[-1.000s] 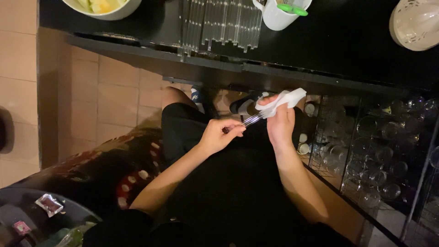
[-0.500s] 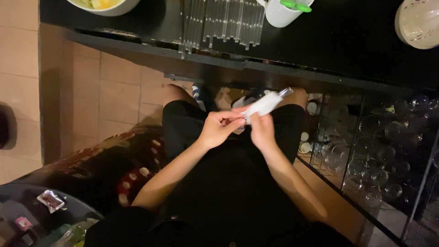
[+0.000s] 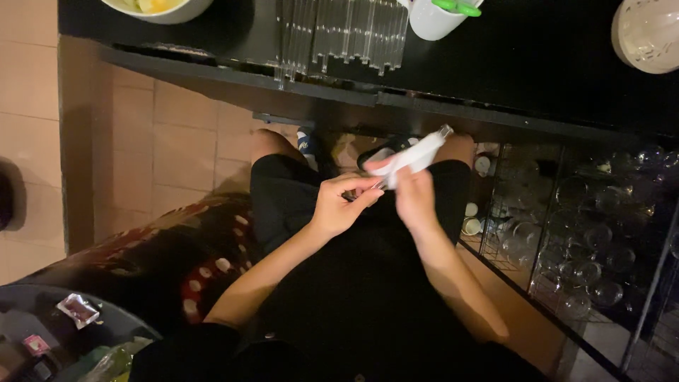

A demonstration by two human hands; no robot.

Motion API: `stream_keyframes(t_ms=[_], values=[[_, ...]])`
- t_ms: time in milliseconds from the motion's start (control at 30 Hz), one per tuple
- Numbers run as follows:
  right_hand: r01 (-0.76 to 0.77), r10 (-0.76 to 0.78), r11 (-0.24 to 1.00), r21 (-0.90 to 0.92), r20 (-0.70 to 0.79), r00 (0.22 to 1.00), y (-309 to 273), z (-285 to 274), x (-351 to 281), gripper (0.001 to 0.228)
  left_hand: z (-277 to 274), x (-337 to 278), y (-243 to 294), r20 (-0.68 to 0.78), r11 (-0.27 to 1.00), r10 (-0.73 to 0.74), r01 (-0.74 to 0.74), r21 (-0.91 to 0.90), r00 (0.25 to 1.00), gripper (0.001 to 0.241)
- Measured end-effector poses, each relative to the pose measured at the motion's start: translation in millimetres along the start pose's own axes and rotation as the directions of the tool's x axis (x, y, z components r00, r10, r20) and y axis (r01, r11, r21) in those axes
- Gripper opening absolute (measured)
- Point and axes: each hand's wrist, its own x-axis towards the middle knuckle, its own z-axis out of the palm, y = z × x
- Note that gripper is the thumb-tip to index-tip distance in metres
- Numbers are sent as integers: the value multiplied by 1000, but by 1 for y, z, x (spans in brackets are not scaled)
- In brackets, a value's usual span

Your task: Cleaning and polishing reusable straws and spoons using a white cloth.

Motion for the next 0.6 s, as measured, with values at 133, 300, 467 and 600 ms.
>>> stream_keyframes(t_ms=[133,300,467,600], values=[[-1,6,1000,-31,152,988,-2,12,-10,39,-17,8,14,24,999,18,-17,-42,1000,22],[-115,114,993,19,48,992,22,9,-19,33,-41,14,19,1,981,26,-26,193,1000,13],[-88,86,996,31,82,993,17,8,-19,30,-47,25,14,-90,992,-2,13,123,996,13],[-186,184,982,-13,256,949,16,8,-24,32,-46,37,33,-7,996,1,-1,-92,1000,26]])
